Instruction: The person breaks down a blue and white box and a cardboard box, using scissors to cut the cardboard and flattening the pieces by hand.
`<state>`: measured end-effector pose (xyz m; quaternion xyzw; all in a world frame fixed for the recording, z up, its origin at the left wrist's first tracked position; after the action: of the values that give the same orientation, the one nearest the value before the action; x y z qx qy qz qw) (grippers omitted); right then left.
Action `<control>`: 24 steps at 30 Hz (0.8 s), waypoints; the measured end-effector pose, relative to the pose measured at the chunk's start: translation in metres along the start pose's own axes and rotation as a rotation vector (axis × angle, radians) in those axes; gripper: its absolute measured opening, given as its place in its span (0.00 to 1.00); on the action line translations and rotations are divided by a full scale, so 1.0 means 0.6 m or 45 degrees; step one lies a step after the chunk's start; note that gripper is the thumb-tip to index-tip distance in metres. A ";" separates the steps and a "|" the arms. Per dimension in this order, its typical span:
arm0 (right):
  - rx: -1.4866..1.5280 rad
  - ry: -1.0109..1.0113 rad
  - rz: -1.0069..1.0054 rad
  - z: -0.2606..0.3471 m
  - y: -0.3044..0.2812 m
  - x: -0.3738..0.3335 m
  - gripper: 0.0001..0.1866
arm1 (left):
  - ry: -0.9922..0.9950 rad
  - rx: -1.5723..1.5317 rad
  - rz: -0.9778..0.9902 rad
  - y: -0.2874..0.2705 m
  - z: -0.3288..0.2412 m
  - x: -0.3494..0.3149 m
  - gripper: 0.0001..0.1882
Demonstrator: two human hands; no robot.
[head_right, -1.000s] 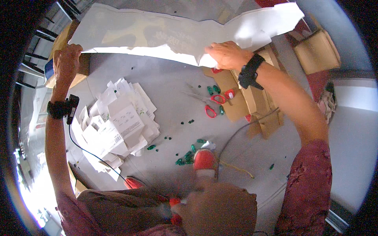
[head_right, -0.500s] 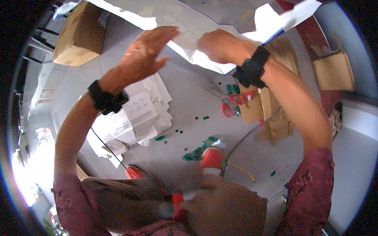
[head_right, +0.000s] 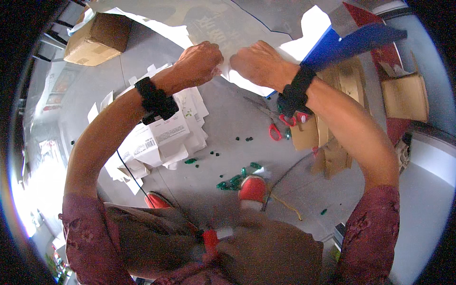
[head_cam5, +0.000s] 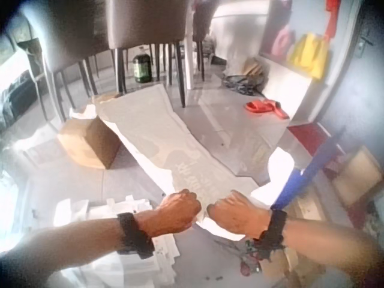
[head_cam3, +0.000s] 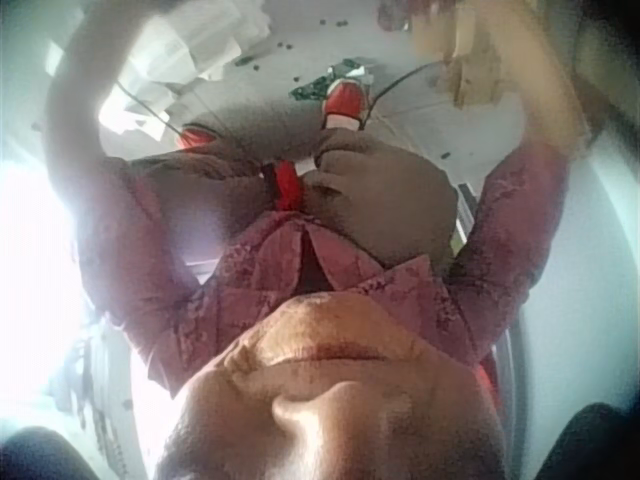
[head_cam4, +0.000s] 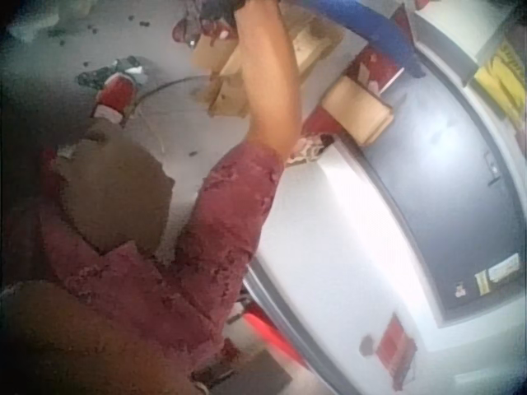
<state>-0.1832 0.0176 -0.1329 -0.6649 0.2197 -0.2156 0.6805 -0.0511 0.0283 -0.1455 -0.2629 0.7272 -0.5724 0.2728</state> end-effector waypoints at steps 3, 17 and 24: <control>-0.120 -0.080 -0.042 -0.001 -0.003 0.008 0.03 | -0.060 -0.061 -0.028 0.001 0.009 0.007 0.07; -0.011 0.350 -0.102 -0.005 0.001 0.033 0.07 | -0.205 -0.304 -0.208 -0.006 0.037 0.001 0.08; 0.069 0.183 -0.341 -0.046 -0.025 0.059 0.09 | -0.380 -0.523 -0.407 -0.036 0.050 0.004 0.12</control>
<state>-0.1710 -0.0260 -0.1188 -0.6524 0.1714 -0.3575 0.6459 -0.0307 0.0015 -0.1307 -0.5050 0.7289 -0.4041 0.2244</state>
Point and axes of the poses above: each hand's wrist, its own x-axis towards the middle knuckle, its own y-axis out of the palm, z = x × y, the point moved 3 cm from there along x, towards the middle knuckle, and after that the axes turned 7 degrees about y, right-handed, at the moved point
